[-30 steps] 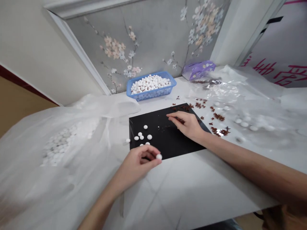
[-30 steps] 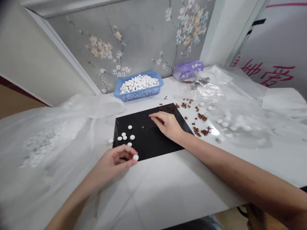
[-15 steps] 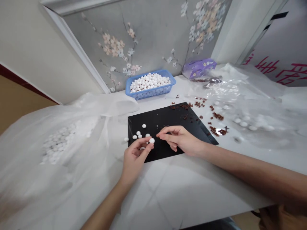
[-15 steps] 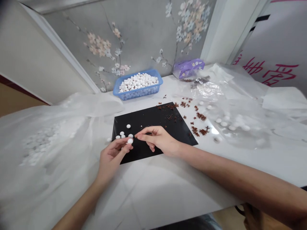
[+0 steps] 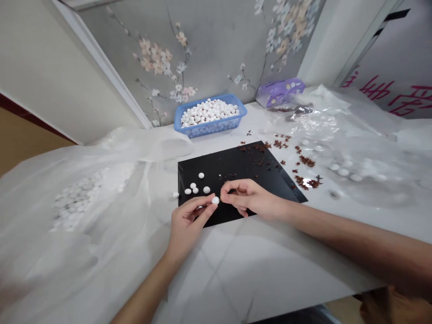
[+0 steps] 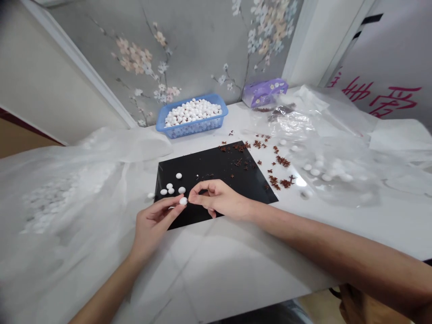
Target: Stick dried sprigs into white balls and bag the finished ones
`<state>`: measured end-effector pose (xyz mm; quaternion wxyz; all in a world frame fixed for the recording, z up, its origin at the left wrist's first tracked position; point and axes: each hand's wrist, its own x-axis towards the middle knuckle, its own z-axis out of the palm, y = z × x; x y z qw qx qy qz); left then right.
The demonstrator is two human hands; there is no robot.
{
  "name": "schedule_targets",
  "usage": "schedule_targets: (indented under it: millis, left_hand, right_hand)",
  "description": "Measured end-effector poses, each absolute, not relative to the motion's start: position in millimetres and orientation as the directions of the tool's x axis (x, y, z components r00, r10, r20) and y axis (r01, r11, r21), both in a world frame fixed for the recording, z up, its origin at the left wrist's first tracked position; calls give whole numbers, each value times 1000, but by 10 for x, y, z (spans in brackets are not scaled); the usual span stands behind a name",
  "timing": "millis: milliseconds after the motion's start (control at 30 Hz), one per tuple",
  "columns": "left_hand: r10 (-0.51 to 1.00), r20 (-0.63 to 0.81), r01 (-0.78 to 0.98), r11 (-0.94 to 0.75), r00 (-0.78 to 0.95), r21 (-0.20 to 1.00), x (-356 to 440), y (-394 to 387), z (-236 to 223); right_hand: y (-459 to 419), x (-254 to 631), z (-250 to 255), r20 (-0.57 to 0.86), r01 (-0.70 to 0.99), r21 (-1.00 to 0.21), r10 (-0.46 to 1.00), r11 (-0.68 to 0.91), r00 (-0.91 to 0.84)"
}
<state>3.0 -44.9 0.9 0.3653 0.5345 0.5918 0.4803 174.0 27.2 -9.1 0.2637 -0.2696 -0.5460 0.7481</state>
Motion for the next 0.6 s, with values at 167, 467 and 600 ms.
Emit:
schedule_targets:
  millis: [167, 467, 600]
  left_hand:
    - [988, 8, 210, 25, -156, 977, 19, -453, 0]
    - [981, -112, 60, 123, -159, 991, 62, -478, -18]
    - [984, -125, 56, 134, -130, 989, 38, -473, -42]
  right_hand:
    - [275, 1739, -114, -97, -125, -958, 699, -259, -708]
    - [275, 1740, -77, -65, -126, -965, 674, -230, -736]
    - [269, 1739, -55, -112, -79, -965, 667, -249, -737]
